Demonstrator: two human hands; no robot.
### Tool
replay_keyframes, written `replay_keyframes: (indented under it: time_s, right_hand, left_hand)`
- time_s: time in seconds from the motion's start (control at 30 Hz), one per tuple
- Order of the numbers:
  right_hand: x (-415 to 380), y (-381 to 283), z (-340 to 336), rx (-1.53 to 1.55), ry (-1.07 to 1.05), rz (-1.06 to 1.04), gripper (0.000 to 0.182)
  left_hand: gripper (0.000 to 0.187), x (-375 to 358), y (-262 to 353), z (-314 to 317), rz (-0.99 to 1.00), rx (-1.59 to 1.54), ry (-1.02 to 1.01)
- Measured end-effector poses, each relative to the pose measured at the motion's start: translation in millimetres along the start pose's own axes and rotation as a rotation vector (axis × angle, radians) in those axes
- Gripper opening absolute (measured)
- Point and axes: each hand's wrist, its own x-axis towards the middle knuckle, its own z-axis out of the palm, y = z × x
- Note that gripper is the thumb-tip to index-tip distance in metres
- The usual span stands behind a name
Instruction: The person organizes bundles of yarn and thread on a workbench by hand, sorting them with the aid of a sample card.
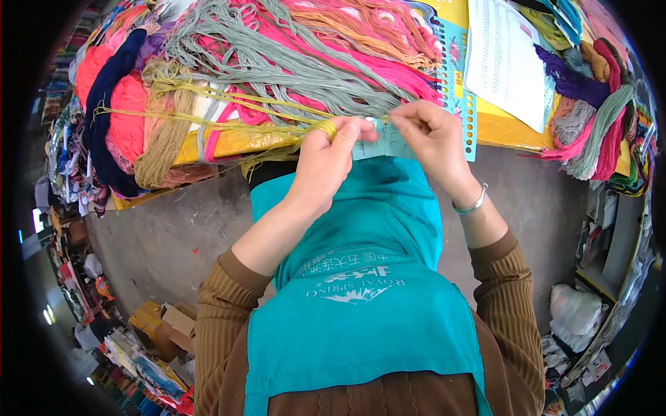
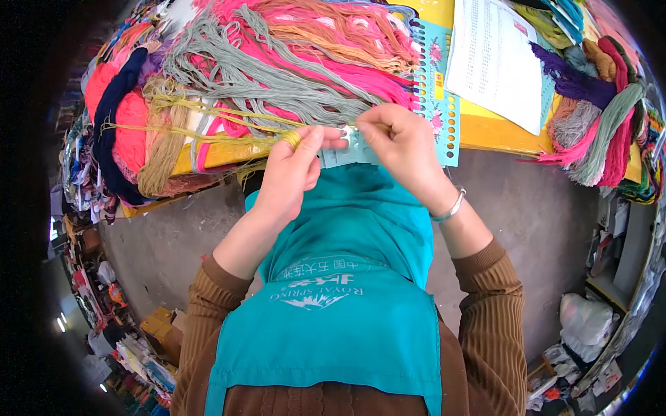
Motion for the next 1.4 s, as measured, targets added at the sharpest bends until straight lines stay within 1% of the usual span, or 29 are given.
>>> replay_keyframes:
  time_s: [0.07, 0.17, 0.27, 0.37, 0.47, 0.57, 0.67, 0.77, 0.9, 1.0, 1.07, 1.1, 1.2, 1.3, 1.37, 1.4]
  right_hand:
    - [5.4, 7.0, -1.8, -0.047, 0.003, -0.007, 0.011]
    - [8.2, 7.1, -3.6, -0.071, -0.02, -0.001, 0.011]
    - [9.5, 6.9, -5.9, -0.06, -0.039, 0.02, 0.011]
    - [9.4, 7.2, -6.8, -0.035, -0.05, 0.026, 0.011]
    - [8.3, 10.0, -6.9, 0.017, -0.082, 0.027, 0.011]
    - [7.8, 11.4, -7.0, 0.048, -0.09, 0.009, 0.011]
    - [7.4, 6.9, -8.8, 0.025, -0.075, 0.01, 0.011]
    - [7.1, 3.5, -11.4, -0.013, -0.079, 0.014, 0.01]
    - [6.1, 5.6, -8.3, -0.044, -0.097, 0.004, 0.009]
    - [6.1, 0.1, -9.3, -0.12, -0.141, 0.037, 0.009]
    - [4.4, -0.8, -8.6, -0.13, -0.129, -0.02, 0.008]
    - [3.7, -1.3, -6.7, -0.134, -0.125, -0.049, 0.008]
    - [2.9, -0.1, -2.4, -0.187, -0.128, -0.039, 0.009]
    - [3.0, 9.8, 1.7, -0.045, -0.103, -0.059, 0.01]
    - [3.2, 12.5, 2.0, -0.017, -0.107, -0.043, 0.011]
    - [3.1, 12.5, 2.0, -0.003, -0.109, -0.034, 0.012]
  left_hand:
    - [0.034, -4.3, 7.8, 2.2, -0.015, -0.002, 0.015]
    - [0.038, -8.9, 17.8, 10.2, -0.105, 0.011, 0.021]
    - [0.039, -3.5, 21.0, 10.6, -0.158, -0.046, 0.013]
    - [0.038, 0.4, 20.8, 11.6, -0.164, -0.01, 0.002]
    - [0.033, 8.0, 18.4, 15.0, -0.246, 0.092, -0.091]
    - [0.023, 23.5, -11.5, 17.7, 0.132, 0.324, -0.013]
    - [0.016, 27.7, -11.5, 18.7, 0.016, 0.288, -0.01]
    - [0.015, 21.7, -7.2, 12.8, -0.047, 0.252, -0.005]
    - [0.021, 11.8, 5.5, 10.9, -0.123, 0.192, 0.005]
    - [0.021, 11.2, 13.4, 12.1, -0.166, 0.144, -0.012]
    - [0.021, 10.3, 16.4, 12.9, -0.208, 0.1, -0.02]
    - [0.019, 10.6, 16.1, 12.4, -0.2, 0.114, -0.037]
    - [0.015, 14.3, 13.8, 9.8, -0.18, 0.151, -0.071]
    - [0.013, 19.9, 9.7, 7.5, -0.16, 0.194, -0.074]
    - [0.012, 22.6, 8.4, 7.9, -0.134, 0.258, -0.057]
    - [0.012, 24.9, 3.6, 4.4, -0.073, 0.307, -0.065]
